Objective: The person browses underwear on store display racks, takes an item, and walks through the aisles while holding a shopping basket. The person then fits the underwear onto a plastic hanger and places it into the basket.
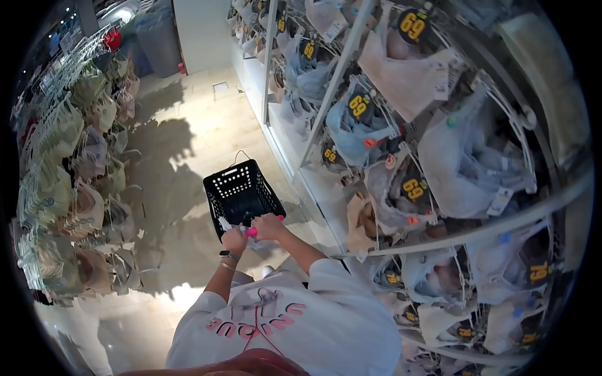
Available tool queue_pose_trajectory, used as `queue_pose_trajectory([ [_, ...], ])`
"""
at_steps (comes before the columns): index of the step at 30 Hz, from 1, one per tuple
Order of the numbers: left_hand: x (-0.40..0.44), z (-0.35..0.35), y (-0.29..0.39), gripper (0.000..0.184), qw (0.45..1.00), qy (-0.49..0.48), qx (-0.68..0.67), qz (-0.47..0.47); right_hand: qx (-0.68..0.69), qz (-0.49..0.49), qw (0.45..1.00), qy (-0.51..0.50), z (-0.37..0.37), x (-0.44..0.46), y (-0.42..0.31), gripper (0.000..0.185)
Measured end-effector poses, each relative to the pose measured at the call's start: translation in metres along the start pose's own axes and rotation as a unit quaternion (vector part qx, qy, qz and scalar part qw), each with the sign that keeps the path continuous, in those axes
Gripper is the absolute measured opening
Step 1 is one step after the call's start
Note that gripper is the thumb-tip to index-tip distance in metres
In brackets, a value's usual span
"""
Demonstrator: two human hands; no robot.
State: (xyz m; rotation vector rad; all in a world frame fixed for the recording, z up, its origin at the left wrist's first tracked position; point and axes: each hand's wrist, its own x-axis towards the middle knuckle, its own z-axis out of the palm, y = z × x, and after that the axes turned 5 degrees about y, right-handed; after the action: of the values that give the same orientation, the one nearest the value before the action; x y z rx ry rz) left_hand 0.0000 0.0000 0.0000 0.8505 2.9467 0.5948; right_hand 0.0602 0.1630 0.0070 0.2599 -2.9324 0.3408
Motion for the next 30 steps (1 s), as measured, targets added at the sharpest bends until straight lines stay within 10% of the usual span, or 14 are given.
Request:
queue_pose_trajectory([
  [30, 0.380, -0.029, -0.117, 0.030, 0.989, -0.084, -0.101, 0.060, -0.060, 0.026, 0.995, -0.080, 0.022, 0.362, 0.170, 0.038],
])
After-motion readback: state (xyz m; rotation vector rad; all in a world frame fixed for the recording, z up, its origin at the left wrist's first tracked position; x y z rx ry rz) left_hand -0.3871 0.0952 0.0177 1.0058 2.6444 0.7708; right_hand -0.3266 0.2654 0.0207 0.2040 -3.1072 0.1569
